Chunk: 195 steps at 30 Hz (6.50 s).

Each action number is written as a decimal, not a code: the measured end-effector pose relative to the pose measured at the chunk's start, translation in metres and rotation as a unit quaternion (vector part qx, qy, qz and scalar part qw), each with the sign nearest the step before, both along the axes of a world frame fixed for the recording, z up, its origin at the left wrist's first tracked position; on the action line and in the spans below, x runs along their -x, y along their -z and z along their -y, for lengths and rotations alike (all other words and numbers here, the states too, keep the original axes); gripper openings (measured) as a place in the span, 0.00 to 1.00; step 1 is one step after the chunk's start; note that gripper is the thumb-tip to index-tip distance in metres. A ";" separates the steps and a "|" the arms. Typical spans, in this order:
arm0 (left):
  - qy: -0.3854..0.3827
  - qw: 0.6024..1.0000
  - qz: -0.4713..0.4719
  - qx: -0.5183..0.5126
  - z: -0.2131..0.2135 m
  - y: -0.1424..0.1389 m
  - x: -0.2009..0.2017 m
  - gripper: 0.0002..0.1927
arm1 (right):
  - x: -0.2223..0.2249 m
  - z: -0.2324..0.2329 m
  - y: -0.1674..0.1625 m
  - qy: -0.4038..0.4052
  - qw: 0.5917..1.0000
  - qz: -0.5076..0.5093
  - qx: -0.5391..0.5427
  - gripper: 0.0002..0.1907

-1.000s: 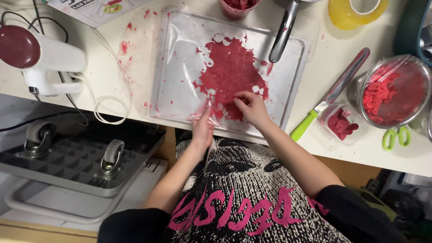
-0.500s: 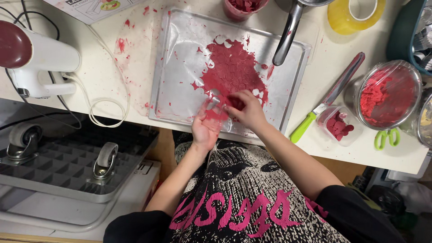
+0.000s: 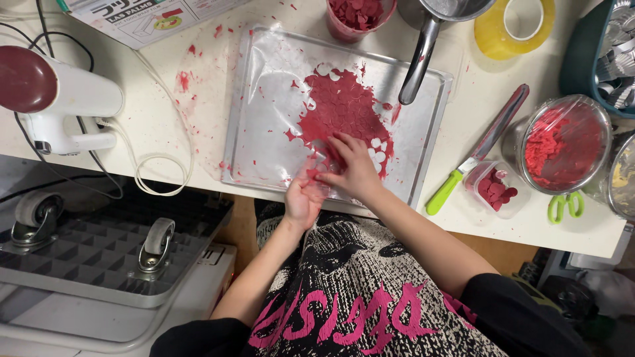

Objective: The person peels pieces of dried red paste off a plastic sheet lining a baking tray and collects the pieces in a small container, occasionally taking pieces from a cup and pressing or tearing the material by hand.

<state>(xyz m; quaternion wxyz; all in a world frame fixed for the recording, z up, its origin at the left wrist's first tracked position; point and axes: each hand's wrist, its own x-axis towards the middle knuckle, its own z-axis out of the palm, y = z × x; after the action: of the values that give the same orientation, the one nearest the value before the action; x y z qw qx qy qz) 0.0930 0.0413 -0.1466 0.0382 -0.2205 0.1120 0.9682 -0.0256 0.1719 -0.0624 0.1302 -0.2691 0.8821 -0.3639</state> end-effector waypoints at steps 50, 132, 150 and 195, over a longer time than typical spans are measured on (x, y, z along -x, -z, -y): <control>0.060 0.915 0.015 0.398 -0.008 -0.076 0.059 0.47 | 0.072 0.007 0.065 0.202 0.724 0.578 0.317 0.14; -0.109 0.956 -0.052 0.269 0.048 -0.083 0.048 0.37 | 0.296 0.036 -0.059 0.136 0.911 0.256 0.294 0.17; -0.084 0.975 -0.011 0.204 0.043 -0.054 0.051 0.37 | 0.057 0.085 0.031 0.137 0.880 0.404 0.211 0.20; 0.018 0.936 0.169 0.309 0.022 -0.016 -0.013 0.17 | -0.018 0.009 0.055 0.113 0.890 0.412 0.161 0.18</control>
<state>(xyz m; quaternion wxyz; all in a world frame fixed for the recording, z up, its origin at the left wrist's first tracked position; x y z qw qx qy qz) 0.1060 0.0192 -0.1311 0.0043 -0.3796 0.4012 0.8336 -0.0079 0.1625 -0.1174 0.3946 -0.0110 0.7032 -0.5913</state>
